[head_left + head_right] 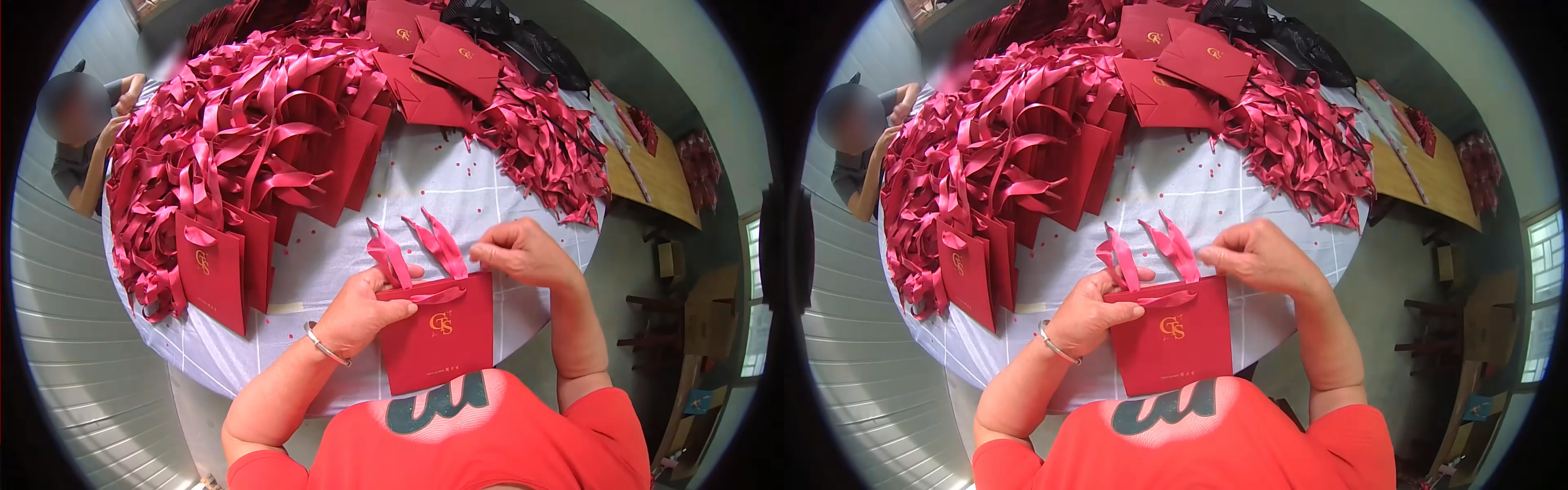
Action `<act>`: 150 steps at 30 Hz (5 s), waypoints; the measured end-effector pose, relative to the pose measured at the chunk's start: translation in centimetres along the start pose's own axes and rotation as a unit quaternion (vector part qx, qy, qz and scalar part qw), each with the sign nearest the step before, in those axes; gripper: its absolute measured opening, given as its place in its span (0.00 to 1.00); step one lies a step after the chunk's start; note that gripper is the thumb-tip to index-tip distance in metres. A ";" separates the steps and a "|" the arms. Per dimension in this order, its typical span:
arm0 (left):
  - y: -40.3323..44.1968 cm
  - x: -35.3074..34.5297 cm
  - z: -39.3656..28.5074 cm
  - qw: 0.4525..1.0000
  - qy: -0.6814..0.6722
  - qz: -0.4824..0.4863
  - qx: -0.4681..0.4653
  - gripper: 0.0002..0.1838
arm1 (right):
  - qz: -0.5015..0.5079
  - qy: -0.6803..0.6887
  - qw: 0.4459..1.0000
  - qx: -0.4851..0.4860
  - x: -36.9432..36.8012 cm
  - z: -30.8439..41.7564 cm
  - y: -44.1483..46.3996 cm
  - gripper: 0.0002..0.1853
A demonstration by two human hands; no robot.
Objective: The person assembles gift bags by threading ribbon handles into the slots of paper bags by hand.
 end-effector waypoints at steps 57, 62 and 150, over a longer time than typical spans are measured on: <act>-17.9 17.9 -3.4 0.583 0.574 -0.524 -0.236 0.57 | -0.018 -0.041 0.955 0.293 -11.7 12.0 -0.2 0.20; -16.1 18.5 -7.8 0.589 0.623 -0.486 -0.170 0.52 | -0.016 -0.009 0.987 0.160 -5.8 5.3 -1.1 0.15; -2.6 1.9 -6.0 0.755 0.553 -0.191 -0.295 0.15 | -0.266 -0.414 0.749 0.443 1.4 5.2 2.6 0.05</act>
Point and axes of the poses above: each hand's wrist, its own y-axis towards the middle knuckle, its own x-axis out of the back of the hand, z = x × y, the point moved 10 cm from there along y, towards the middle knuckle, and after that the axes turned 7 degrees about -z, right-handed, at the moved point
